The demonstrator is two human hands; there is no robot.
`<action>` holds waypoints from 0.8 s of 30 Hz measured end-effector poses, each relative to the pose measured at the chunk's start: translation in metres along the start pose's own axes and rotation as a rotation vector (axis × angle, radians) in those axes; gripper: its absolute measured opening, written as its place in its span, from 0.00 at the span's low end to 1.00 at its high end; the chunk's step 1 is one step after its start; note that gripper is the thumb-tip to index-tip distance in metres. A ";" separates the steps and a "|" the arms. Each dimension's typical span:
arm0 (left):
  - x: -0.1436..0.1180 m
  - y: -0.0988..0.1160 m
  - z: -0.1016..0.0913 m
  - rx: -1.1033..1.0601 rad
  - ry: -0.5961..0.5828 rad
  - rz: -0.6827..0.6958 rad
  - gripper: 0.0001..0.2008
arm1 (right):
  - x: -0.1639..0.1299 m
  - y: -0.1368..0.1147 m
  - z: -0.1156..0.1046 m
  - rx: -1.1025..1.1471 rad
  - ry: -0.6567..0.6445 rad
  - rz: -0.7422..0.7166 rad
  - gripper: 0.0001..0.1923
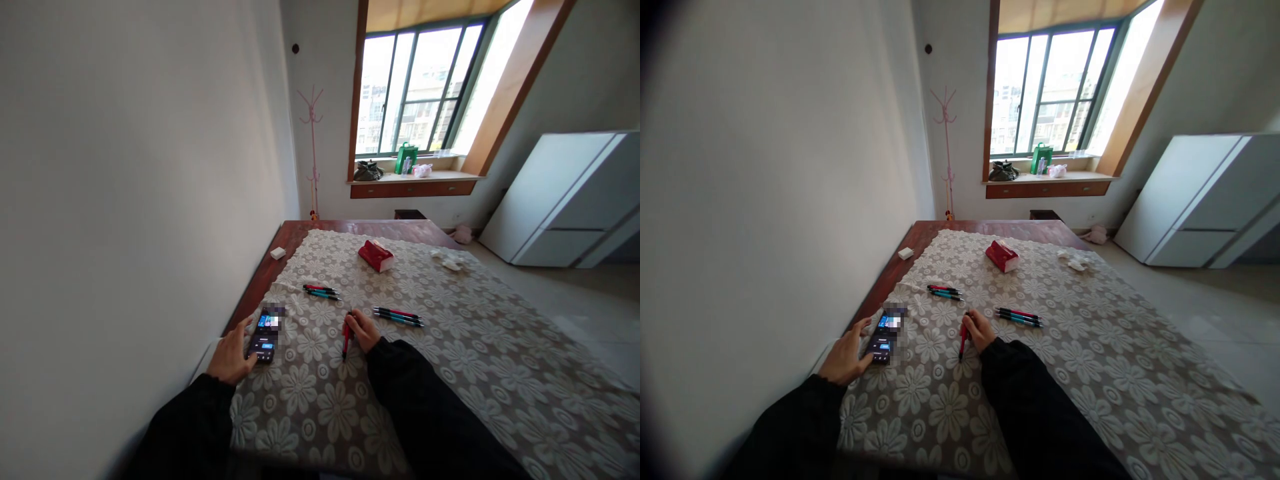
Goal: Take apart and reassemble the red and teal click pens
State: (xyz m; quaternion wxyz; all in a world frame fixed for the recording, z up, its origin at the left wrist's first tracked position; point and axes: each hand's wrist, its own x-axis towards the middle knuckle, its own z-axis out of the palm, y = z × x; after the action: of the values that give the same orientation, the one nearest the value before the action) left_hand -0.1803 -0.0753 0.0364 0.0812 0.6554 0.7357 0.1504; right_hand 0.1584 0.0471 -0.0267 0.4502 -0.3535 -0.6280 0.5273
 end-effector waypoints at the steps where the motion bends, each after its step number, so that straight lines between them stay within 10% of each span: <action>1: 0.002 0.000 0.001 0.004 -0.027 -0.002 0.37 | 0.000 0.000 0.000 0.000 -0.001 0.003 0.24; 24: 0.016 -0.025 0.024 -0.122 -0.024 0.001 0.25 | 0.002 0.003 0.001 0.023 0.024 -0.007 0.24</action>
State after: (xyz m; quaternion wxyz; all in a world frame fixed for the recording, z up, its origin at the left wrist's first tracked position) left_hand -0.1981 -0.0592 0.0070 0.1299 0.6512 0.7239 0.1873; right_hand 0.1563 0.0494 -0.0297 0.4633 -0.3525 -0.6178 0.5286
